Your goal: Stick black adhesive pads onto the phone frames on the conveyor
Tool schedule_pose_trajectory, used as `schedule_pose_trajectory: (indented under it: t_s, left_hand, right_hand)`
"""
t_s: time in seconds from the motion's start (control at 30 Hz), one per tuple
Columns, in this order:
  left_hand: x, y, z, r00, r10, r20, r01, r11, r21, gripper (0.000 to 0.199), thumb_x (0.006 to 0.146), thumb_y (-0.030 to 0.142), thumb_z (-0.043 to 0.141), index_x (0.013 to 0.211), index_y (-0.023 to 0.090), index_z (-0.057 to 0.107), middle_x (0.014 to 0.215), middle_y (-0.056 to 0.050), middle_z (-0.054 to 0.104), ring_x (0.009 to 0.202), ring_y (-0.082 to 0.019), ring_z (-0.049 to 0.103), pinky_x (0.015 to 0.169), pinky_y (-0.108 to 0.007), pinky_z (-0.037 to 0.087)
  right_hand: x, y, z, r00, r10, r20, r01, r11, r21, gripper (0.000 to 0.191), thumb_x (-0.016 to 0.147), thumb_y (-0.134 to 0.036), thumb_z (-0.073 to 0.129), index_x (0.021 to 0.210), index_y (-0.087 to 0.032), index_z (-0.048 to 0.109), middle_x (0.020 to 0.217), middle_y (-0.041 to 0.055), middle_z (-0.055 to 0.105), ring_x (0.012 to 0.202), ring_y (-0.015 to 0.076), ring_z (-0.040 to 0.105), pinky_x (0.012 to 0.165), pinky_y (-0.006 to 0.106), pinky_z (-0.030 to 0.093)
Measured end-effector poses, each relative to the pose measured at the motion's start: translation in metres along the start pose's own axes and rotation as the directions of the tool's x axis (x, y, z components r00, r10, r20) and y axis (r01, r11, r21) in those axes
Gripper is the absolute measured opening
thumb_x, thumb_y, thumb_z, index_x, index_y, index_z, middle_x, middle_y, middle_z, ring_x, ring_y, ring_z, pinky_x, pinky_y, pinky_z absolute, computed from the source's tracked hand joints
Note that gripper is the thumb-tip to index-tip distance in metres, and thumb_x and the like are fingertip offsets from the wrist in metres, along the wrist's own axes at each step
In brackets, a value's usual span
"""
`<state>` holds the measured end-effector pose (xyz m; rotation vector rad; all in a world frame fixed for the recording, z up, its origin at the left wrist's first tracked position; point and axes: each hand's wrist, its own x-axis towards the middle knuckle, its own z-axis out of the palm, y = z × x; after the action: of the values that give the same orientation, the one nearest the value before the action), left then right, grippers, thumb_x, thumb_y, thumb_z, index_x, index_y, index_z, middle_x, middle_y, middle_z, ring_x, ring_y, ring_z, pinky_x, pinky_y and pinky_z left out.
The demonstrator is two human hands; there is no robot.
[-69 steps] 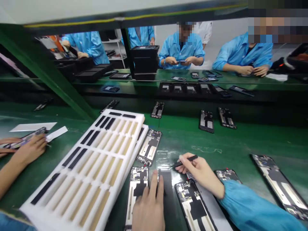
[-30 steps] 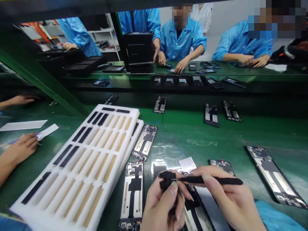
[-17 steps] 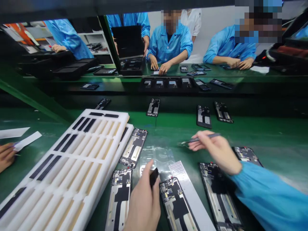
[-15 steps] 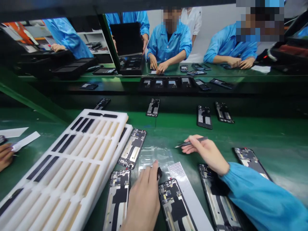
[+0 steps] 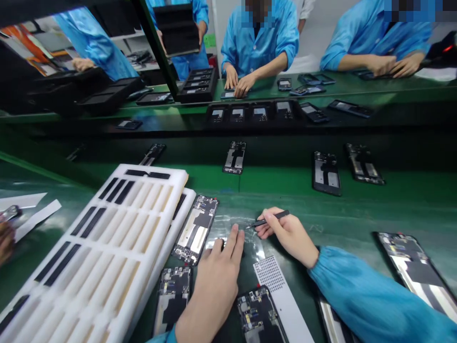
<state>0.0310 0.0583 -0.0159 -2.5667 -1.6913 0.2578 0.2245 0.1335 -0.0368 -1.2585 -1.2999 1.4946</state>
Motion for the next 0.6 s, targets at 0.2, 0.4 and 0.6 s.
schedule_pose_trajectory:
  t_s: [0.2, 0.4, 0.6]
  left_hand:
    - [-0.0010, -0.0030, 0.0054, 1.000, 0.026, -0.010, -0.027, 0.998, -0.051, 0.080, 0.072, -0.004, 0.045, 0.149, 0.017, 0.044, 0.156, -0.006, 0.045, 0.102, -0.026, 0.064, 0.067, -0.033, 0.060]
    - [-0.0008, -0.0047, 0.0056, 1.000, 0.008, -0.007, -0.009, 0.983, -0.182, 0.078, 0.074, -0.004, 0.041, 0.150, 0.015, 0.043, 0.157, -0.007, 0.044, 0.103, -0.031, 0.063, 0.066, -0.039, 0.060]
    - [0.0015, -0.0029, 0.0065, 0.993, -0.106, 0.041, 0.113, 0.874, -0.472, 0.075, 0.079, -0.005, 0.034, 0.147, 0.021, 0.048, 0.156, -0.005, 0.045, 0.111, -0.036, 0.061, 0.074, -0.049, 0.057]
  right_hand:
    - [-0.0011, 0.0036, 0.0009, 0.999, -0.021, 0.025, 0.022, 0.999, -0.045, 0.052, 0.088, -0.069, 0.058, 0.086, -0.017, 0.065, 0.073, 0.0067, 0.075, 0.065, 0.0187, 0.074, 0.065, 0.030, 0.063]
    - [-0.0018, 0.0063, 0.0003, 0.999, -0.031, 0.026, 0.032, 0.998, -0.059, 0.048, 0.092, -0.065, 0.055, 0.089, -0.018, 0.064, 0.076, 0.0071, 0.075, 0.067, 0.0186, 0.074, 0.066, 0.030, 0.063]
    - [-0.0006, 0.0100, 0.0014, 0.998, -0.053, 0.035, 0.056, 0.997, -0.062, 0.047, 0.093, -0.063, 0.056, 0.092, -0.017, 0.067, 0.078, 0.0072, 0.076, 0.070, 0.0194, 0.075, 0.069, 0.031, 0.062]
